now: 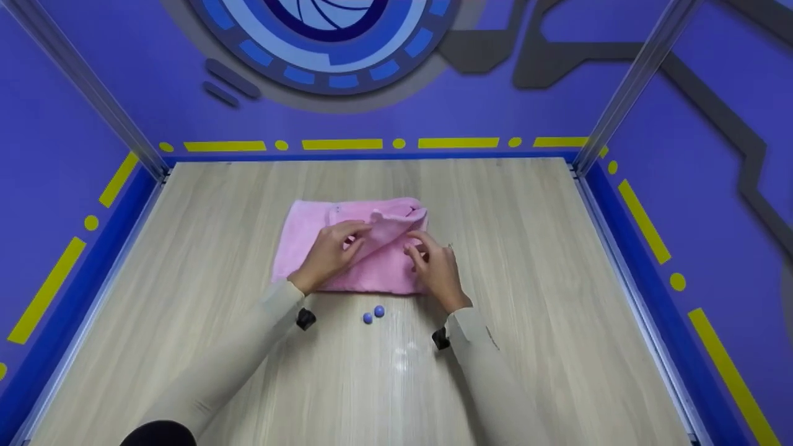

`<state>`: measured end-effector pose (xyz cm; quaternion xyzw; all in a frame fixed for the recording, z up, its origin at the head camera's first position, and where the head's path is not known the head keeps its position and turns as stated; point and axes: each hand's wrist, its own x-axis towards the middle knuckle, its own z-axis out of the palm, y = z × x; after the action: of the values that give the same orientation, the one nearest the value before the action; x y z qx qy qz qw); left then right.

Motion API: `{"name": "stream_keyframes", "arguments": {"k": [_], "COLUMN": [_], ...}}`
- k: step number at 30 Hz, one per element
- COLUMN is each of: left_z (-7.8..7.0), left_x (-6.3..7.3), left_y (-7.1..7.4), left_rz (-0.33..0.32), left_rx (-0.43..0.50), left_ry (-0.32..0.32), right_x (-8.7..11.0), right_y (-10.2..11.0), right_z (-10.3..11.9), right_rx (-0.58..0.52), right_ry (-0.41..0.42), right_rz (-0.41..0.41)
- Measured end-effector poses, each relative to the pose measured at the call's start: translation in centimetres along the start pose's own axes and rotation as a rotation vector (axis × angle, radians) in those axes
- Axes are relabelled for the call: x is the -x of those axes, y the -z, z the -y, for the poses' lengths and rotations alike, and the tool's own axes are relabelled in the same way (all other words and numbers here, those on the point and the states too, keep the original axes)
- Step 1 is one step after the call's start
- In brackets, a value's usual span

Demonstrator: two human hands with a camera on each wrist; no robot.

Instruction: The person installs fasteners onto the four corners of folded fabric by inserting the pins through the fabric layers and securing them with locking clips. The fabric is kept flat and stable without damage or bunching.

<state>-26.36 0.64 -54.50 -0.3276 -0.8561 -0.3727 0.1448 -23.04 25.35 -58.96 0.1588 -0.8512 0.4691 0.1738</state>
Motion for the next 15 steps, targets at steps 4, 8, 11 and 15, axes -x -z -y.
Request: {"name": "stream_keyframes", "arguments": {"k": [4, 8, 11, 15], "left_z": [1.5, 3.0, 4.0, 5.5], "left_x": [-0.7, -1.0, -1.1, -1.1], "left_y": [1.0, 1.6, 1.9, 2.0], "left_rz": [-0.049, -0.087, -0.099, -0.091], "left_rx": [-0.063, -0.096, -0.085, -0.046], "left_ry": [0.016, 0.042, 0.070, 0.137], "right_x": [0.3, 0.5, 0.7, 1.0], "right_y": [0.3, 0.5, 0.7, 0.8], "right_z": [-0.2, -0.4, -0.5, -0.7], "right_rx": [0.013, 0.029, 0.034, 0.044], "right_ry": [-0.028, -0.056, -0.069, -0.082], "right_rz": [0.012, 0.031, 0.033, 0.029]}}
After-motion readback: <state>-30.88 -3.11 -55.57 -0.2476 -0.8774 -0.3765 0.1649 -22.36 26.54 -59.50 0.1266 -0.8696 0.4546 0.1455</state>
